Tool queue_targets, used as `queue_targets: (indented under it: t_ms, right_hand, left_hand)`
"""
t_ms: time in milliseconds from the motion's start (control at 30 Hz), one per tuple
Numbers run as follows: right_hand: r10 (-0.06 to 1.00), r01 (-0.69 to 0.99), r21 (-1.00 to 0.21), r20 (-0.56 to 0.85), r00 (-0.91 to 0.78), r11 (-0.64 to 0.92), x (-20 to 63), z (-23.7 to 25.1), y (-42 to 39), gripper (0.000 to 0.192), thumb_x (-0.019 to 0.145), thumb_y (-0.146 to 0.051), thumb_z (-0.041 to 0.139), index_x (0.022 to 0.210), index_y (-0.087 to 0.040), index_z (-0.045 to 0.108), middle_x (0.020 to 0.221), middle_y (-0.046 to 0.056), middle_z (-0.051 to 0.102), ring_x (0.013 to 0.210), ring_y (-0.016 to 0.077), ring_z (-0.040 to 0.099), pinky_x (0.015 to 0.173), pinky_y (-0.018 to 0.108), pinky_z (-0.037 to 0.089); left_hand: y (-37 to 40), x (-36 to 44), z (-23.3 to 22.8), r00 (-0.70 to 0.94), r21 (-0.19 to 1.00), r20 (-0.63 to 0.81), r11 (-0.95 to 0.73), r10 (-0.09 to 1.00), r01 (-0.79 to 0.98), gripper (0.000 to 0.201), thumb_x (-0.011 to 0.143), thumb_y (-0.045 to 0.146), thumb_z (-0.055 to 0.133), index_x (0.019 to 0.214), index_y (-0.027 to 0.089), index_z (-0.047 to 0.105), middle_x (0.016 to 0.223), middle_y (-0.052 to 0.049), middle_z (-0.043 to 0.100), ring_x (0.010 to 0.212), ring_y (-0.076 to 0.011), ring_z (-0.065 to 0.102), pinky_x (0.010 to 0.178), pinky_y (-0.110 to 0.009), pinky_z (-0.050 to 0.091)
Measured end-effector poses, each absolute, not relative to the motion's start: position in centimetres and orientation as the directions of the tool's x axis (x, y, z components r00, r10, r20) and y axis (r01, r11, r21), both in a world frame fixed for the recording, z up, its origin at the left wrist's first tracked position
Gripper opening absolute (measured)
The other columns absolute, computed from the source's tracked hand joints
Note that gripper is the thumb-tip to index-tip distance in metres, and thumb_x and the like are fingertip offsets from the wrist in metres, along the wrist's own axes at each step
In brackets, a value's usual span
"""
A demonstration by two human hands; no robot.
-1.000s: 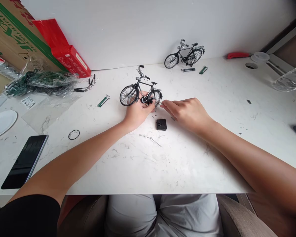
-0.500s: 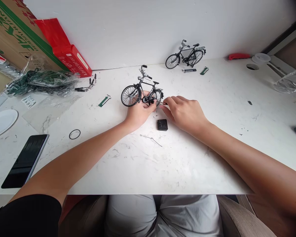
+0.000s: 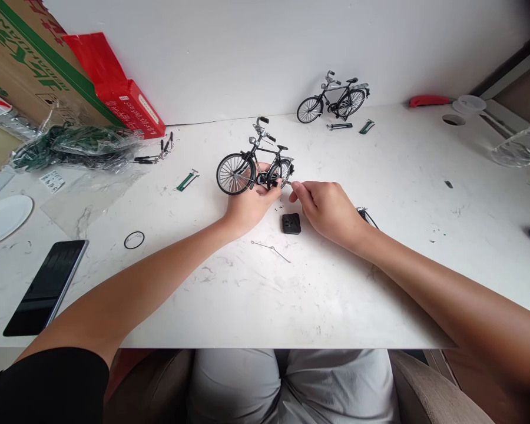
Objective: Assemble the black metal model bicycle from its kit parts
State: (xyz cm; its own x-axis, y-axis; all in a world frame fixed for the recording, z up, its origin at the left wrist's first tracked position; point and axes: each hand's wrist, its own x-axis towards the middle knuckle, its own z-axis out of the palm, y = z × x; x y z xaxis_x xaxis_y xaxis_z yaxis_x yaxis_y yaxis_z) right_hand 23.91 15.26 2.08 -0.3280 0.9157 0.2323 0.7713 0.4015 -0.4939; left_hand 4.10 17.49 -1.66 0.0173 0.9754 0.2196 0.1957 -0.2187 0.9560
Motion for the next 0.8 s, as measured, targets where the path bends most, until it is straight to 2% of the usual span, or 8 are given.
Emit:
queue_targets:
  t_ms: [100, 267, 333, 467, 567, 633, 700, 800]
  right_hand:
    - [0.918, 0.762, -0.511, 0.227, -0.326, 0.397, 24.1, 2.4, 15.3, 0.073, 0.118, -0.062, 0.023, 0.087, -0.019, 0.073, 0.061, 0.005, 0.062, 0.055, 0.0178, 0.054, 0.061, 0.034, 0.036]
    - [0.854, 0.854, -0.207, 0.338, -0.396, 0.478, 24.6, 2.9, 15.8, 0.047, 0.116, -0.046, 0.034, 0.108, -0.018, 0.071, 0.072, 0.007, 0.07, 0.057, 0.0184, 0.051, 0.059, 0.033, 0.027]
    - [0.814, 0.842, -0.095, 0.334, -0.475, 0.53, 24.9, 3.1, 16.0, 0.039, 0.115, -0.036, 0.035, 0.107, -0.018, 0.069, 0.076, 0.009, 0.071, 0.059, 0.0185, 0.05, 0.059, 0.034, 0.023]
    - [0.794, 0.819, -0.025, 0.264, -0.547, 0.573, 25.2, 3.1, 16.1, 0.041, 0.115, -0.03, 0.032, 0.097, -0.02, 0.068, 0.063, 0.005, 0.062, 0.055, 0.017, 0.041, 0.06, 0.036, 0.021]
    - [0.833, 0.848, -0.088, 0.261, -0.487, 0.523, 24.9, 2.5, 16.0, 0.047, 0.117, -0.04, 0.033, 0.096, -0.019, 0.069, 0.054, 0.002, 0.053, 0.051, 0.0165, 0.037, 0.061, 0.036, 0.023]
    - [0.864, 0.853, -0.194, 0.257, -0.432, 0.484, 24.6, 2.2, 15.8, 0.053, 0.117, -0.046, 0.031, 0.095, -0.019, 0.071, 0.054, 0.002, 0.053, 0.051, 0.017, 0.041, 0.06, 0.035, 0.026]
    - [0.893, 0.816, -0.366, 0.229, -0.387, 0.448, 24.3, 2.2, 15.6, 0.06, 0.118, -0.052, 0.029, 0.097, -0.018, 0.073, 0.057, 0.003, 0.056, 0.053, 0.0178, 0.047, 0.061, 0.035, 0.032]
    - [0.922, 0.651, -0.671, 0.137, -0.362, 0.356, 24.0, 2.8, 15.4, 0.068, 0.117, -0.064, 0.029, 0.092, -0.019, 0.072, 0.06, 0.003, 0.058, 0.054, 0.0176, 0.05, 0.061, 0.035, 0.04]
  left_hand:
    - [17.6, 4.2, -1.7, 0.013, 0.959, 0.211, -0.21, 0.977, 0.189, 0.03, 0.098, 0.029, 0.079, 0.121, 0.025, 0.061, 0.101, -0.002, 0.079, 0.081, -0.0148, 0.081, 0.085, -0.031, 0.069]
    - [18.0, 4.3, -1.5, -0.002, 0.969, 0.202, -0.2, 0.979, 0.147, 0.031, 0.097, 0.031, 0.081, 0.12, 0.026, 0.061, 0.098, -0.001, 0.079, 0.085, -0.0184, 0.083, 0.083, -0.033, 0.07]
    - [18.1, 4.2, -1.4, -0.005, 0.972, 0.19, -0.187, 0.982, 0.145, 0.03, 0.098, 0.03, 0.08, 0.12, 0.026, 0.06, 0.098, -0.002, 0.079, 0.085, -0.0194, 0.083, 0.082, -0.033, 0.07]
    - [18.1, 4.1, -1.5, -0.006, 0.972, 0.179, -0.176, 0.984, 0.157, 0.029, 0.098, 0.028, 0.079, 0.121, 0.025, 0.06, 0.099, -0.002, 0.078, 0.084, -0.019, 0.083, 0.081, -0.032, 0.068]
    - [18.0, 4.1, -1.7, 0.001, 0.969, 0.191, -0.189, 0.982, 0.163, 0.029, 0.098, 0.027, 0.079, 0.119, 0.026, 0.06, 0.101, -0.002, 0.078, 0.082, -0.0178, 0.082, 0.081, -0.032, 0.068]
    - [17.9, 4.0, -1.7, 0.003, 0.966, 0.196, -0.193, 0.981, 0.172, 0.03, 0.097, 0.027, 0.08, 0.12, 0.026, 0.06, 0.102, -0.001, 0.078, 0.082, -0.0169, 0.082, 0.083, -0.032, 0.068]
    - [17.7, 4.0, -1.6, 0.004, 0.963, 0.199, -0.196, 0.98, 0.187, 0.03, 0.097, 0.027, 0.08, 0.121, 0.026, 0.061, 0.102, -0.001, 0.077, 0.082, -0.0163, 0.081, 0.084, -0.031, 0.067]
    - [17.4, 4.2, -1.2, 0.005, 0.951, 0.223, -0.219, 0.975, 0.217, 0.028, 0.098, 0.025, 0.079, 0.12, 0.026, 0.062, 0.104, -0.002, 0.078, 0.081, -0.0144, 0.08, 0.082, -0.029, 0.066]
